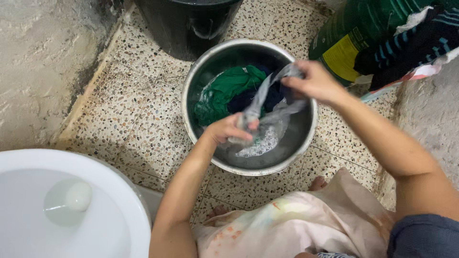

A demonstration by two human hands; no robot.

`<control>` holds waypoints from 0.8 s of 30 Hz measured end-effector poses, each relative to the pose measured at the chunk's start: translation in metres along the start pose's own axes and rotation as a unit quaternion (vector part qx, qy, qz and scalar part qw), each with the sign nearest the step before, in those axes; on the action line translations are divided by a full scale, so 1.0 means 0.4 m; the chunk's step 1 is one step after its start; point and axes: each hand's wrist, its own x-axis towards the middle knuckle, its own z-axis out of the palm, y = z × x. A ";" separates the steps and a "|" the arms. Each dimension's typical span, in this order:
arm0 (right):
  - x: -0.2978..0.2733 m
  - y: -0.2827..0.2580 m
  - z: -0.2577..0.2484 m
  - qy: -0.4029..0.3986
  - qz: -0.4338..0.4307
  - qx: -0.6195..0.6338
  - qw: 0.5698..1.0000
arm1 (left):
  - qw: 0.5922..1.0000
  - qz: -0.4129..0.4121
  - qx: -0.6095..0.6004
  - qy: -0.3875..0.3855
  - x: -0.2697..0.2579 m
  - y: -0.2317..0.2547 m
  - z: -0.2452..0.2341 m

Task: The person hand washes several pieces of clothing in a metal basin filled with soapy water. They scrub, rinse, and wring out each item individually, including a green shirt, a dark blue item, and a striped garment, then place the washed items aside.

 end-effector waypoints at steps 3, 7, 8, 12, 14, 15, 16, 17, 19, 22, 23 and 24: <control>0.043 0.171 0.139 0.031 0.040 0.376 0.925 | 0.991 0.024 -0.123 0.040 -0.017 0.006 0.002; 0.055 0.392 0.339 -0.053 0.341 0.424 0.837 | 0.988 0.027 -0.126 0.087 -0.009 0.035 0.022; 0.064 0.437 0.380 -0.024 0.319 0.449 0.834 | 0.987 0.034 -0.125 0.091 -0.009 0.040 0.028; 0.182 0.533 0.492 0.012 0.262 0.522 0.812 | 0.992 0.035 -0.111 0.052 -0.028 0.053 0.042; 0.258 0.534 0.500 -0.004 0.245 0.545 0.801 | 0.994 0.024 -0.097 0.034 -0.039 0.057 0.042; 0.293 0.522 0.493 -0.012 0.234 0.557 0.797 | 0.996 0.012 -0.085 0.015 -0.043 0.060 0.038; 0.331 0.500 0.469 -0.021 0.221 0.565 0.794 | 0.997 0.005 -0.072 -0.002 -0.041 0.062 0.032; 0.364 0.471 0.445 0.046 0.153 0.538 0.828 | 0.998 -0.003 -0.059 -0.019 -0.038 0.061 0.023; 0.392 0.406 0.394 0.174 0.015 0.467 0.867 | 0.998 -0.024 -0.017 -0.051 -0.030 0.037 0.002; 0.395 0.296 0.328 0.181 -0.051 0.422 0.887 | 0.979 -0.177 0.089 0.040 -0.006 -0.046 -0.038; 0.399 0.258 0.302 0.170 -0.062 0.413 0.893 | 0.956 -0.246 0.133 0.092 0.006 -0.080 -0.056; 0.403 0.223 0.281 0.177 -0.117 0.339 0.917 | 0.943 -0.250 0.191 0.111 0.014 -0.118 -0.074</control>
